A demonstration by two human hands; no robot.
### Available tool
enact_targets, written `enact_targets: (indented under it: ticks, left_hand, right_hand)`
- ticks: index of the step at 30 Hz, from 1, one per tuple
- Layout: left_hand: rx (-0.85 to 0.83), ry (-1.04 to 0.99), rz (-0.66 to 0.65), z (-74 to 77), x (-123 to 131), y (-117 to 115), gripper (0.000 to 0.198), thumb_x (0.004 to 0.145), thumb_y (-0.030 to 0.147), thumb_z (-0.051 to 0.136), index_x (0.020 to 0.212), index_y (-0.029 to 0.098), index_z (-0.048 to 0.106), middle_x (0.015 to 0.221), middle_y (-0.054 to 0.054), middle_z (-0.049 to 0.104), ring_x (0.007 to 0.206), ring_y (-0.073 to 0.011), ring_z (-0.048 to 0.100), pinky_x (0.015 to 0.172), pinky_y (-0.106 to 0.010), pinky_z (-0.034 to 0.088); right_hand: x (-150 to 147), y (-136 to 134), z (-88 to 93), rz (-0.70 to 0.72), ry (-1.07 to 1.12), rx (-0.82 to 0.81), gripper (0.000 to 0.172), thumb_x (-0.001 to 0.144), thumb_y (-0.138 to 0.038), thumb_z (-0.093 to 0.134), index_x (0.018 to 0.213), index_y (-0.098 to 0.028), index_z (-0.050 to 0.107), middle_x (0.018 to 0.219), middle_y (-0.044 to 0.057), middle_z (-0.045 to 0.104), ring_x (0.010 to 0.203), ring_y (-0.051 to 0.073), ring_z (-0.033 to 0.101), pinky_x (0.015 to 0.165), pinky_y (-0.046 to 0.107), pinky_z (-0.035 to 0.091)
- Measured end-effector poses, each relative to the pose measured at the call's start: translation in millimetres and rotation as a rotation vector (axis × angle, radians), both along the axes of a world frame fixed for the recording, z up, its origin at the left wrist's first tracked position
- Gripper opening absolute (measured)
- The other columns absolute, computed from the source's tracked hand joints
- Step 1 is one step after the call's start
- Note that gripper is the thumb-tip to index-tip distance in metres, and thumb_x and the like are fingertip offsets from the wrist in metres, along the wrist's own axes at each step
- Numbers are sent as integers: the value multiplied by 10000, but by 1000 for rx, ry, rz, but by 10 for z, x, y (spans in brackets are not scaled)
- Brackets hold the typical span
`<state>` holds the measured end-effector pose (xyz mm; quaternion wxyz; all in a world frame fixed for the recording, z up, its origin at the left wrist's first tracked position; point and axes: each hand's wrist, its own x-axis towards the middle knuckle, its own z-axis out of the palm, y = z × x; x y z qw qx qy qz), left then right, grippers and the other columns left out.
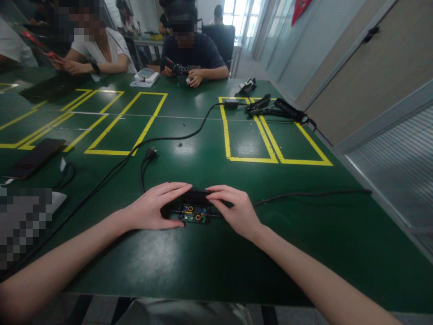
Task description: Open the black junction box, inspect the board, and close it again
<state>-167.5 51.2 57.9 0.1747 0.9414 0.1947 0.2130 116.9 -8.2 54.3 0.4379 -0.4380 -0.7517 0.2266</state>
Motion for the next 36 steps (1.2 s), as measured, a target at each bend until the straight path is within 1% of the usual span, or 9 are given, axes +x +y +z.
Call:
enact_targets:
  ticks: [5,10,15,19,22,25,28,33,36]
  left_hand:
    - [-1,-25,-8,21,7,-2,840,874,480,815,1571,210,432,1468,-185,615,1313,-330,645,1066,-459,563]
    - [-54,-66,-28,43,35,-1,755,870,446,822,1507,214,490,1429,-170,638,1301,-307,654,1074,-443,568]
    - [-96,-86,-26,46,47,-7,691,870,413,813,1467,216,528,1389,-157,660,1267,-296,671,1072,-444,572]
    - [-99,-88,-36,79,58,-22,617,859,414,828,1383,198,584,1253,-137,722,1122,-275,716,938,-392,603]
    - [-113,-97,-32,128,81,-51,523,864,411,829,1290,181,629,1078,-93,757,951,-230,724,810,-322,587]
    - [-93,-117,-30,164,106,-78,363,896,340,789,1192,166,671,968,-68,759,853,-203,699,745,-298,562]
    - [-103,-144,-62,169,118,-80,236,910,312,764,1089,171,702,965,-73,775,854,-200,702,758,-306,569]
    - [-101,-187,-69,142,128,-72,207,893,268,754,1065,163,710,983,-84,792,857,-200,719,767,-314,587]
    - [-86,-206,-66,126,144,-82,210,879,227,727,1075,157,704,995,-88,793,872,-203,731,787,-321,602]
  right_hand:
    - [-5,-6,8,14,-19,6,167,986,-193,671,968,-262,822,1120,59,816,1012,232,790,911,389,670]
    - [1,-3,3,46,-18,53,163,992,-179,663,976,-248,810,1130,70,808,1020,217,782,913,369,662]
    - [3,-17,32,93,-41,87,104,975,-211,679,971,-235,780,1116,91,792,995,221,774,882,370,658]
    - [13,-40,60,129,-57,84,63,963,-237,673,912,-224,709,1067,104,776,973,237,762,885,409,651]
    - [23,-49,71,197,-81,55,149,973,-242,658,826,-232,633,991,88,773,942,232,757,943,445,633]
    - [24,-52,73,262,-94,53,197,964,-242,676,789,-230,587,980,93,746,929,221,747,873,395,636]
    - [19,-48,63,289,-115,74,205,943,-244,708,796,-229,565,990,95,716,931,217,734,795,350,618]
    - [19,-32,23,279,-150,95,269,884,-280,783,876,-236,518,957,66,705,847,195,703,705,303,562]
    - [30,-29,1,231,-198,85,295,857,-313,816,973,-234,557,936,47,701,782,182,682,674,293,537]
